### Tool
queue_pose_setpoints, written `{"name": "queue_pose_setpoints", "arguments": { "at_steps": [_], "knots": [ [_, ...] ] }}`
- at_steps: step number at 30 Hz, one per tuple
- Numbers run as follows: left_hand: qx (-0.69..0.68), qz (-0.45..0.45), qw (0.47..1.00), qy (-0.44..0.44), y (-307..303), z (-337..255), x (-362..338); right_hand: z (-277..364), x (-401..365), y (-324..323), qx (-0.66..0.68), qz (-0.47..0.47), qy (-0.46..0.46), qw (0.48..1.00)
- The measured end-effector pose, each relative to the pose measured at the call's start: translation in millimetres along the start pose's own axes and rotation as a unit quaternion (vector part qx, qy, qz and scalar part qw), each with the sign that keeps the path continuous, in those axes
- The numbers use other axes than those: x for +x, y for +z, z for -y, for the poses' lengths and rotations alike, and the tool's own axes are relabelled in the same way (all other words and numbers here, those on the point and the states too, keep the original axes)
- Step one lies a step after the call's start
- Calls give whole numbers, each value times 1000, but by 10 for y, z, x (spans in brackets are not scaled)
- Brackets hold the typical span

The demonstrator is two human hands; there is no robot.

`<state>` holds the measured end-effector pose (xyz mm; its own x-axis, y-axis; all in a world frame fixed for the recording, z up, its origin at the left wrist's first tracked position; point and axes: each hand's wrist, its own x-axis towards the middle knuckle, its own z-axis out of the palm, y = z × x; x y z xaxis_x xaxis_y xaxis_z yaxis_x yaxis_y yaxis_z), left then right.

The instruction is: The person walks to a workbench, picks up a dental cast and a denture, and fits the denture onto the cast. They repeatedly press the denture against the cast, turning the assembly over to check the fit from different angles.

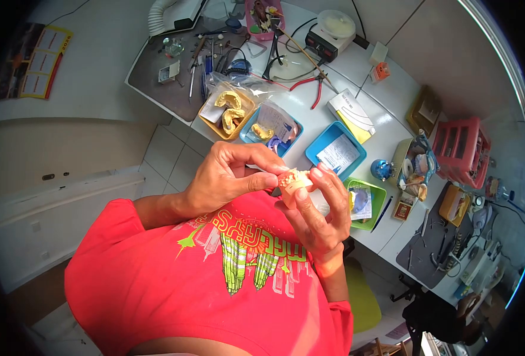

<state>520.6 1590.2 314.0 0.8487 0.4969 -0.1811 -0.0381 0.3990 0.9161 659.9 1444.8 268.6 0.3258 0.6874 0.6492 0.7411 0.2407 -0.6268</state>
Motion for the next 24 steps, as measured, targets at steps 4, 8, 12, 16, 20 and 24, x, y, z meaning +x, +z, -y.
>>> {"name": "queue_pose_setpoints", "arguments": {
  "at_steps": [4,8,12,16,20,24],
  "knots": [
    [-12,-14,1000,-8,-42,-48,-36,59,-11,78,-14,10,-7,1000],
    [45,16,998,29,-101,-5,-27,53,-16,72,-57,23,-29,998],
    [35,17,999,6,-73,-40,-41,81,-18,16,-95,39,-49,994],
    [23,14,999,18,-10,-62,-62,70,-4,-45,-140,20,-113,983],
    [86,43,991,93,37,-66,-77,37,-61,-106,-149,-8,-168,975],
    [117,52,986,109,78,-86,-102,34,-64,-207,-162,10,-187,969]
  ]
}}
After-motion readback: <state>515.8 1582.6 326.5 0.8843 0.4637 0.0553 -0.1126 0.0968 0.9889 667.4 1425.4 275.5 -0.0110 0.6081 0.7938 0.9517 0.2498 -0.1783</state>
